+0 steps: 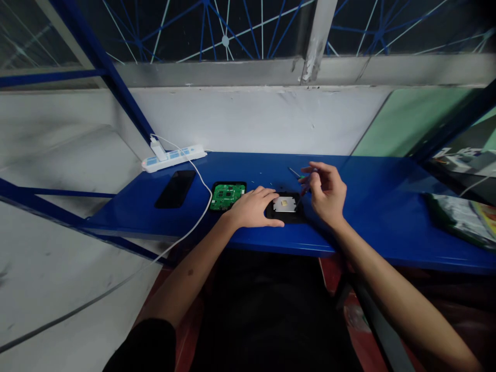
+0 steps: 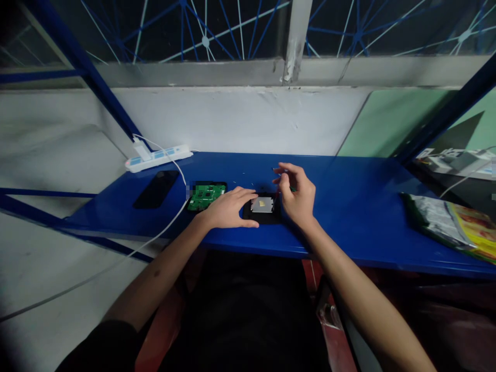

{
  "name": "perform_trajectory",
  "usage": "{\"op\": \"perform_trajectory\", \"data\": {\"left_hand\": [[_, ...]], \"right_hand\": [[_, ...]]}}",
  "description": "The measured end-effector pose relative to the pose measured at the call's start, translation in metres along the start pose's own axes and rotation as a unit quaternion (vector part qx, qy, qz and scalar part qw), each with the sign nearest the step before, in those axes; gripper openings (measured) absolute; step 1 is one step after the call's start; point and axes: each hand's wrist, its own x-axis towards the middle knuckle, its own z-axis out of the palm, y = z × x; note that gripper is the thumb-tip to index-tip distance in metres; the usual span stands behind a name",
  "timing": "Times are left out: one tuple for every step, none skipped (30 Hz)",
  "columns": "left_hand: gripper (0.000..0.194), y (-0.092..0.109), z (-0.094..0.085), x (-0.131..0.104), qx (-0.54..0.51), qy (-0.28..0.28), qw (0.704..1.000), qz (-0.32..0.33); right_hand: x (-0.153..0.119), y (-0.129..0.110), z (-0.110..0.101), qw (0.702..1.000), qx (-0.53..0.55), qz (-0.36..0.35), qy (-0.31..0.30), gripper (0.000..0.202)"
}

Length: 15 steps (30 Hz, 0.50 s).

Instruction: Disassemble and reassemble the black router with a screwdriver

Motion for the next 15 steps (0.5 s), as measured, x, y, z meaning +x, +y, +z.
{"op": "perform_trajectory", "data": {"left_hand": [[0.088, 0.0, 0.0, 0.0, 0.001, 0.001, 1.0, -0.001], [0.088, 0.0, 0.0, 0.0, 0.002, 0.001, 1.0, -0.003], [0.088, 0.0, 0.0, 0.0, 0.002, -0.001, 1.0, -0.003], [0.088, 0.0, 0.0, 0.0, 0.003, -0.002, 1.0, -0.003], [0.088, 0.0, 0.0, 0.0, 0.002, -0.003, 1.0, -0.001], [0.088, -0.001, 0.0, 0.0, 0.001, -0.005, 1.0, 0.0], [0.088, -0.001, 0.0, 0.001, 0.0, -0.007, 1.0, 0.001], [0.088, -0.001, 0.0, 0.001, -0.001, -0.008, 1.0, 0.001], [0.089, -0.001, -0.001, 0.001, 0.0, -0.011, 1.0, 0.001], [0.089, 0.0, -0.002, 0.001, 0.001, -0.013, 1.0, 0.0], [0.089, 0.0, -0.003, 0.001, 0.002, -0.018, 1.0, -0.001], [0.089, 0.001, -0.004, 0.001, 0.003, -0.023, 1.0, -0.001], [0.089, 0.002, -0.006, 0.001, 0.004, -0.031, 1.0, -0.001], [0.09, 0.003, -0.007, 0.002, 0.005, -0.039, 0.999, -0.001], [0.091, 0.004, -0.009, 0.002, 0.004, -0.047, 0.999, -0.001]], "right_hand": [[0.0, 0.001, 0.0, 1.0, 0.0, -0.007, 0.011, 0.021], [0.001, 0.002, 0.0, 1.0, 0.001, -0.013, 0.023, 0.02], [0.001, 0.003, 0.0, 0.999, 0.003, -0.016, 0.035, 0.019], [0.002, 0.003, 0.0, 0.999, 0.006, -0.017, 0.043, 0.018], [0.003, 0.003, 0.0, 0.999, 0.011, -0.018, 0.05, 0.018], [0.004, 0.003, 0.0, 0.998, 0.014, -0.019, 0.057, 0.018], [0.005, 0.004, 0.0, 0.998, 0.017, -0.02, 0.065, 0.018], [0.006, 0.005, 0.0, 0.997, 0.017, -0.023, 0.07, 0.017], [0.007, 0.007, 0.0, 0.997, 0.017, -0.025, 0.075, 0.017], [0.008, 0.009, 0.0, 0.997, 0.015, -0.026, 0.077, 0.017], [0.008, 0.012, 0.0, 0.997, 0.013, -0.025, 0.078, 0.017], [0.009, 0.015, 0.0, 0.997, 0.013, -0.023, 0.077, 0.017], [0.009, 0.019, 0.0, 0.997, 0.015, -0.018, 0.076, 0.016], [0.009, 0.022, 0.001, 0.997, 0.017, -0.011, 0.075, 0.015], [0.01, 0.025, 0.001, 0.997, 0.019, -0.004, 0.073, 0.015]]}}
